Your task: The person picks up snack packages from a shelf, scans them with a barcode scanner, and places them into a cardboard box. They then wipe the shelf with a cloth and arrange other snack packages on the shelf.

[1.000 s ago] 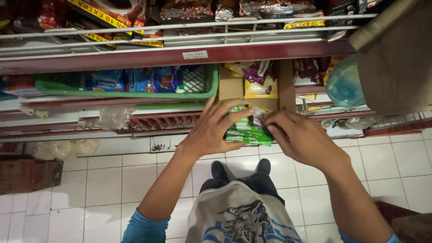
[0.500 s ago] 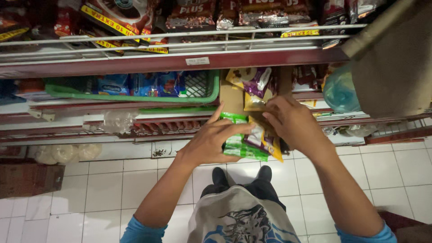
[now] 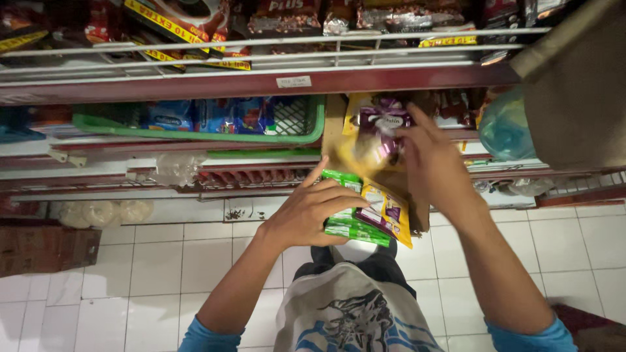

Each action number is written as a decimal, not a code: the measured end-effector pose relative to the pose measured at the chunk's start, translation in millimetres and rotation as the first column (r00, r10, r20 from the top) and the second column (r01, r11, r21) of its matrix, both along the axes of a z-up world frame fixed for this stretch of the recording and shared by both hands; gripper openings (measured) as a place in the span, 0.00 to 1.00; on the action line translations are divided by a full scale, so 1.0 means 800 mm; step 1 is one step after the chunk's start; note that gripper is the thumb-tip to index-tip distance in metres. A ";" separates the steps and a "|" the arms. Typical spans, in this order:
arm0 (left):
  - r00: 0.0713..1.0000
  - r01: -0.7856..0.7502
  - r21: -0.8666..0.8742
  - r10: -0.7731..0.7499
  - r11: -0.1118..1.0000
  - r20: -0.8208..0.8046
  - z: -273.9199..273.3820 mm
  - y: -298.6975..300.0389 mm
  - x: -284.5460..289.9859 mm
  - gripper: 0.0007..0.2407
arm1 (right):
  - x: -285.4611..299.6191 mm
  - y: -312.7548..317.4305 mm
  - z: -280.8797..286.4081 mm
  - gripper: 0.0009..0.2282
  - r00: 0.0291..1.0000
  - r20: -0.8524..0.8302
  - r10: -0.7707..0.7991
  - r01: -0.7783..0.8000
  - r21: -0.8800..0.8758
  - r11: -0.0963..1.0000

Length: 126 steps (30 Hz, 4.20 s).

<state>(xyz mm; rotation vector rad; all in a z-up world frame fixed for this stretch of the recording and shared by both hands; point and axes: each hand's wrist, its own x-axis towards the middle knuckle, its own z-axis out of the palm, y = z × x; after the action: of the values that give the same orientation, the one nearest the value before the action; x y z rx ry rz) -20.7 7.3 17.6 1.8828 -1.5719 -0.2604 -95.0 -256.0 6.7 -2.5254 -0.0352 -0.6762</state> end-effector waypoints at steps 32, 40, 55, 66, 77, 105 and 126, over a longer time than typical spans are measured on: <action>0.999 0.031 0.104 -0.034 0.994 0.020 0.021 -0.009 0.003 0.34 | 0.042 -0.001 -0.006 0.25 0.985 -0.120 -0.125 0.066 -0.409 0.910; 0.999 0.034 0.119 -0.033 0.992 -0.015 0.017 -0.003 0.003 0.32 | 0.058 -0.010 -0.011 0.35 0.865 -0.475 -0.161 -0.025 -0.361 0.932; 0.999 0.044 0.123 -0.042 0.991 -0.026 0.012 -0.004 0.007 0.32 | 0.032 -0.016 0.013 0.17 0.995 -0.074 0.067 -0.081 -0.207 0.975; 0.998 -0.028 0.063 0.032 0.998 -0.053 0.009 -0.011 0.003 0.32 | -0.052 -0.021 0.030 0.19 0.952 -0.083 0.296 -0.277 0.186 0.943; 0.999 0.029 0.099 -0.031 0.995 0.017 0.002 -0.014 0.000 0.31 | -0.042 0.007 0.029 0.15 0.992 -0.062 0.109 -0.109 0.010 0.994; 1.000 0.005 -0.040 -0.006 0.999 -0.021 0.003 -0.012 -0.027 0.29 | 0.047 0.011 -0.011 0.27 0.983 -0.178 -0.038 -0.037 -0.401 0.916; 0.970 -0.082 -0.212 0.126 0.974 0.207 -0.027 -0.002 -0.023 0.31 | 0.000 0.013 0.020 0.12 0.842 -0.407 0.356 -0.184 0.403 0.897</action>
<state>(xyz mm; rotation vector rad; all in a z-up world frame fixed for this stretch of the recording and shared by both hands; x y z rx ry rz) -38.8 5.8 -4.4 1.8752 -1.5685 0.1547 -95.3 -245.8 23.0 -2.2064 -0.0948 0.0631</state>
